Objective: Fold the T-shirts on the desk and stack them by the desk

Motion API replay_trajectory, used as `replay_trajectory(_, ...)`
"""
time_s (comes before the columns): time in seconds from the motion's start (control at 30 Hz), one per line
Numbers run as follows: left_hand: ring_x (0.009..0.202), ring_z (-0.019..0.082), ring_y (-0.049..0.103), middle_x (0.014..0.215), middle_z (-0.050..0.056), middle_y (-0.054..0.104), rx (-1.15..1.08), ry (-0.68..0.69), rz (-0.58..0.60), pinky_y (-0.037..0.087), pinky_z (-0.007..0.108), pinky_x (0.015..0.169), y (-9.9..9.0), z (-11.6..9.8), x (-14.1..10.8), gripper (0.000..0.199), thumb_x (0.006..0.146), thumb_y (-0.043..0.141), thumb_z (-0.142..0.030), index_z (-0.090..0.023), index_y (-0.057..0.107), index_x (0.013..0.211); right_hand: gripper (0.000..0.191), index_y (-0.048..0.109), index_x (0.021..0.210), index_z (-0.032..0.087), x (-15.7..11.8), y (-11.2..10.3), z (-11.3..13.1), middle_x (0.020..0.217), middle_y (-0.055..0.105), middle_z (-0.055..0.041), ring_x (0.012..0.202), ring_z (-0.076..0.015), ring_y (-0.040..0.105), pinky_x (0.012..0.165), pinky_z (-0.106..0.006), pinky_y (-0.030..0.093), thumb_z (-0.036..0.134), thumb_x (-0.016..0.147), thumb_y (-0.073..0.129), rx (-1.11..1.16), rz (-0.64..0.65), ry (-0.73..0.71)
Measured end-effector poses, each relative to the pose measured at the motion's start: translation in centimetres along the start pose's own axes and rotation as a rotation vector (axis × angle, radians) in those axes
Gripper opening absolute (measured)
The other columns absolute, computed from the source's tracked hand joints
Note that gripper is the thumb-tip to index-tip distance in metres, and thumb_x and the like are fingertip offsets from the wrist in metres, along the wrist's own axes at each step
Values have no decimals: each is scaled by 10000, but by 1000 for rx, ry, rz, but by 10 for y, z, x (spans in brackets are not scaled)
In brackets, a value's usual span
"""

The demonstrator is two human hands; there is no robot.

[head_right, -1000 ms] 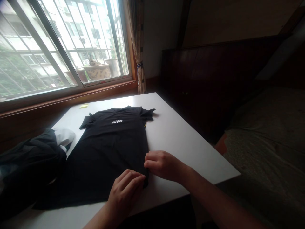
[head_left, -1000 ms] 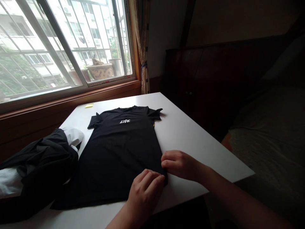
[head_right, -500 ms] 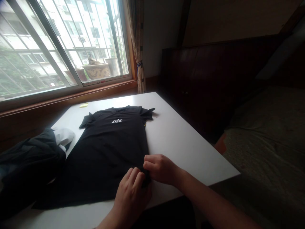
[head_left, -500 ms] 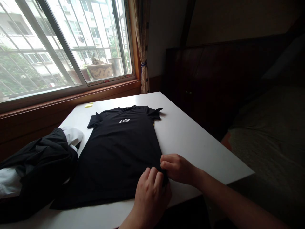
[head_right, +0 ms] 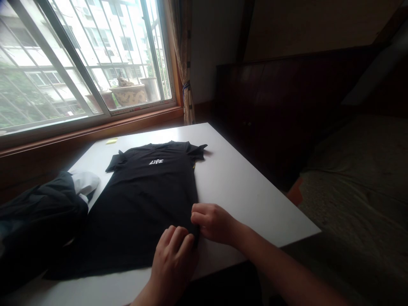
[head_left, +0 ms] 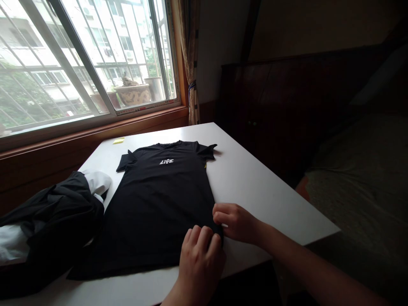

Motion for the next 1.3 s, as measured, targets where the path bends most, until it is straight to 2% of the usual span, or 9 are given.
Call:
replay_trajectory(0.17, 723, 212, 537, 788, 43, 561, -49, 28, 33, 492, 374, 688, 0, 0, -4, 206, 847, 557, -64, -228, 502, 734, 185, 617, 898, 202, 5, -16, -11, 1016, 634, -49, 908, -175, 593, 813, -294, 503, 32, 828, 629, 33, 110, 44)
replay_trajectory(0.3, 776, 212, 558, 878, 59, 604, -96, 41, 24, 512, 369, 723, 2, -1, -8, 201, 865, 527, -33, -217, 545, 787, 235, 658, 911, 196, 11, -26, -24, 1017, 658, -52, 958, -178, 605, 850, -301, 516, -17, 864, 571, 7, 135, 47)
replay_trajectory(0.43, 829, 215, 576, 964, 68, 635, -161, 53, 34, 524, 375, 763, 5, -2, -12, 208, 896, 497, -15, -200, 563, 828, 292, 700, 1002, 191, 19, -25, -37, 1024, 684, -65, 1000, -196, 607, 877, -325, 519, -25, 889, 540, -135, 131, -38)
replay_trajectory(0.6, 848, 219, 575, 1012, 68, 653, -201, 48, 90, 527, 369, 764, 10, -2, -14, 200, 933, 475, -18, -187, 576, 901, 272, 721, 1040, 203, 29, -8, -49, 1047, 693, -60, 983, -194, 608, 816, -312, 506, 17, 935, 553, -348, 257, -135)
replay_trajectory(0.77, 807, 218, 573, 943, 62, 639, -197, 80, 177, 541, 357, 720, 16, -3, -14, 192, 922, 488, -19, -186, 565, 866, 228, 702, 944, 189, 41, 4, -49, 930, 670, -36, 888, -186, 607, 734, -293, 467, -1, 903, 583, -464, 458, -217)
replay_trajectory(0.9, 776, 217, 569, 890, 54, 623, -176, 75, 202, 545, 357, 708, 20, -3, -16, 215, 889, 495, 9, -190, 561, 842, 209, 666, 855, 182, 49, 6, -49, 857, 638, -17, 773, -165, 593, 651, -282, 411, -16, 872, 600, -554, 550, -229)
replay_trajectory(1.13, 755, 212, 554, 868, 56, 624, -206, 79, 129, 529, 344, 667, 12, -2, -12, 220, 885, 485, 17, -183, 546, 817, 204, 640, 775, 177, 50, 7, -39, 820, 617, -13, 736, -163, 555, 637, -309, 367, -4, 861, 599, -611, 618, -402)
replay_trajectory(1.3, 757, 202, 555, 882, 59, 633, -236, 96, 50, 520, 330, 673, 3, -3, -8, 247, 900, 449, 29, -183, 559, 839, 216, 620, 791, 172, 48, 4, -35, 842, 611, -23, 759, -167, 529, 645, -319, 352, -4, 893, 549, -618, 597, -497)
Point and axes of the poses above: each hand's wrist, its own x-axis towards the middle knuckle, its own y-axis out of the palm, z = x × y, the point moved 7 cm from there along x, towards the middle knuckle
